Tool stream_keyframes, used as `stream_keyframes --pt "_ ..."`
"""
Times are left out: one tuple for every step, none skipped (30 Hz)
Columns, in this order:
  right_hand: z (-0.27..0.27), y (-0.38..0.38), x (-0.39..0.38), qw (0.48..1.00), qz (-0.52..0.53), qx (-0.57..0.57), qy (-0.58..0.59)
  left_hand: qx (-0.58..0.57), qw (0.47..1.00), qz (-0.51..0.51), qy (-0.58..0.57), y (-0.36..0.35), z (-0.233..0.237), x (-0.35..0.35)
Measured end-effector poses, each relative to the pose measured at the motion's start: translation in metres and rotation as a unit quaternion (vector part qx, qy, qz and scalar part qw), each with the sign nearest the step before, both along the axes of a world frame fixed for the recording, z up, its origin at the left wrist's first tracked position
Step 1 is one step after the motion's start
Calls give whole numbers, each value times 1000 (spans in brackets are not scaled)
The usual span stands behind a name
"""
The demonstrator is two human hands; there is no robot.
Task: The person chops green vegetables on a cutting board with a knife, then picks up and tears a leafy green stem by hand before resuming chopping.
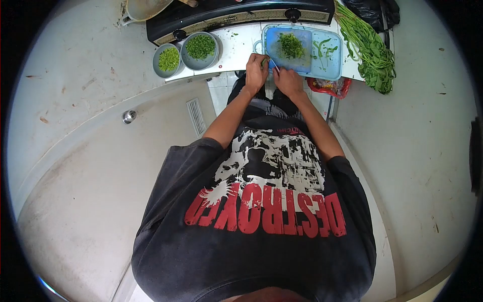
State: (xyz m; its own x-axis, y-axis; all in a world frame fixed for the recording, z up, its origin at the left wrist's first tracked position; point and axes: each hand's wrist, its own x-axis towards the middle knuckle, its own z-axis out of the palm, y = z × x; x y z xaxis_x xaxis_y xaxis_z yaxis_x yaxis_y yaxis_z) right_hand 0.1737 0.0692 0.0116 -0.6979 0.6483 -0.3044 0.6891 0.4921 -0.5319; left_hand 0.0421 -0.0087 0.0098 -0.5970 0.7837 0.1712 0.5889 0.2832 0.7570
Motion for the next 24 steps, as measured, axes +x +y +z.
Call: stream_keyframes --pt "-2 -1 1 1000 3 4 1 -17 1000 10 -12 0 -1 -1" --pt "-3 0 2 1000 5 8 2 -34 999 19 -24 1 -3 -1" --pt "-1 1 4 1000 9 4 -2 -50 998 30 -35 1 -5 -1" --pt "2 1 8 1000 12 0 -6 -42 998 34 -31 2 -7 -1" --pt "6 1 12 1000 16 -4 -10 -33 998 38 -27 2 -9 -1" --pt "5 1 18 1000 20 0 -8 -24 999 42 -23 3 -8 -1" --pt "4 0 24 1000 24 4 -8 -34 998 41 -26 3 -6 -1" --pt "3 -1 30 1000 28 7 -8 -44 998 39 -30 2 -5 0" --pt "4 -2 33 1000 16 18 -6 -54 997 38 -33 2 -3 0" --pt "5 -3 36 1000 4 28 -3 -51 998 31 -29 3 -1 -1" --pt "5 -4 38 999 -8 37 -2 -48 998 24 -26 3 2 -1" --pt "5 -3 39 999 -17 28 2 -46 999 17 -22 3 2 0" --pt "5 -1 39 999 -27 20 6 -40 999 11 -23 4 3 0" --pt "5 -1 39 999 -38 11 10 -34 999 4 -24 5 4 0" --pt "9 0 39 999 -34 8 14 -28 999 -4 -24 5 5 0" --pt "12 1 37 999 -30 5 18 -32 999 -3 -27 6 6 0" --pt "16 1 35 999 -25 3 23 -35 999 -2 -31 7 7 1" --pt "15 -1 33 1000 -16 5 14 -38 999 0 -34 7 7 1" --pt "14 -2 30 1000 -7 7 5 -35 999 -1 -31 7 6 1" --pt "13 -3 28 1000 3 9 -4 -32 999 0 -29 7 5 0" --pt "10 -4 26 1000 3 12 9 -29 999 0 -26 6 3 0" --pt "8 -6 24 1000 3 13 22 -28 999 8 -22 6 1 0" --pt "5 -7 22 999 2 15 34 -26 999 15 -19 6 -1 1" --pt "4 -7 18 1000 2 12 28 -24 999 21 -16 6 -2 1"
